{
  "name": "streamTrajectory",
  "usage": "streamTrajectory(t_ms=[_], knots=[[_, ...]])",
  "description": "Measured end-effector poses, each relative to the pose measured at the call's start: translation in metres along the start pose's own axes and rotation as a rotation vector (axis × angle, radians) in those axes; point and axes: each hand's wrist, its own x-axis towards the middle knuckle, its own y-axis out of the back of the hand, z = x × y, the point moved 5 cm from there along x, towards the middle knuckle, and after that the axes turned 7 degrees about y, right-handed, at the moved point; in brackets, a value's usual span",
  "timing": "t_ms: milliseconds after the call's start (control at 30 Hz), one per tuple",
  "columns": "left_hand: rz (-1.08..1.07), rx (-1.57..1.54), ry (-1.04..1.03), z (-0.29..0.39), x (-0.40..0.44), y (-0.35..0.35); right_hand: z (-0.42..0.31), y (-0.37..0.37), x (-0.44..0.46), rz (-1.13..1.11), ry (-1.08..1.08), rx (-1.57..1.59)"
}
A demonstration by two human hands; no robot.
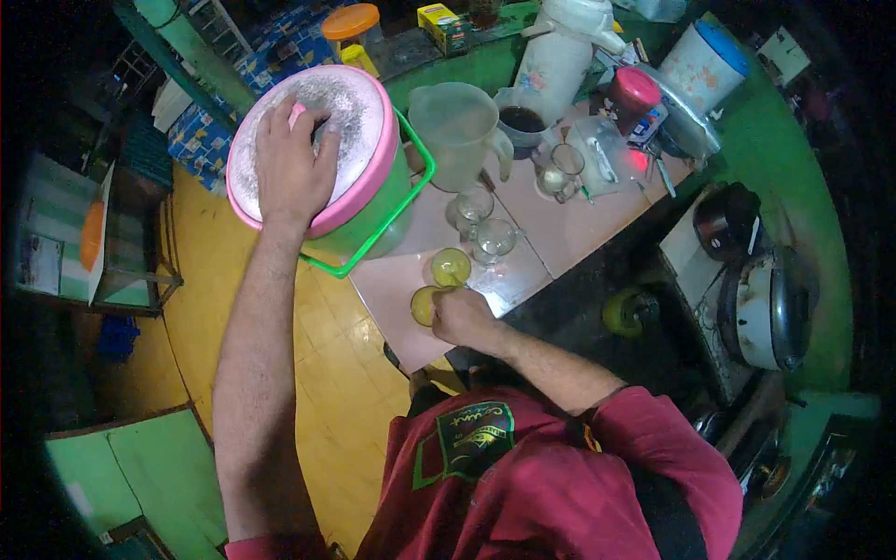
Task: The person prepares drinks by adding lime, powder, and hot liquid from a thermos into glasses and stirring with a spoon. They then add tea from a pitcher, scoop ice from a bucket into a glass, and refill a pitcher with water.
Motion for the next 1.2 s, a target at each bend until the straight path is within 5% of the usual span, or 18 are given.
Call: streamTrajectory(t_ms=[467,567,667,767,833,933,1133,1200], knots=[[-0.018,0.026,0.017,-0.002,-0.001,-0.001,-0.001,0.003,0.009,0.102,-0.023,0.026],[-0.032,0.02,0.013,-0.004,-0.001,-0.003,-0.005,0.003,0.008,-0.065,-0.035,-0.065],[-0.004,0.035,0.002,-0.002,-0.002,-0.002,-0.003,0.006,0.01,0.13,0.002,0.023],[0.019,0.029,0.003,0.0,-0.002,0.0,-0.006,0.001,0.011,-0.093,-0.034,-0.072],[0.024,0.023,-0.014,0.0,-0.001,0.0,-0.009,0.009,0.01,0.182,0.004,0.009],[-0.01,-0.02,-0.011,-0.002,0.0,0.001,-0.006,0.003,0.012,-0.118,-0.068,-0.012],[0.032,0.038,-0.005,-0.004,-0.002,-0.002,-0.004,0.0,0.011,-0.094,-0.091,-0.066],[0.01,0.031,0.024,-0.005,-0.002,-0.003,-0.005,0.006,0.01,0.081,-0.051,-0.01]])
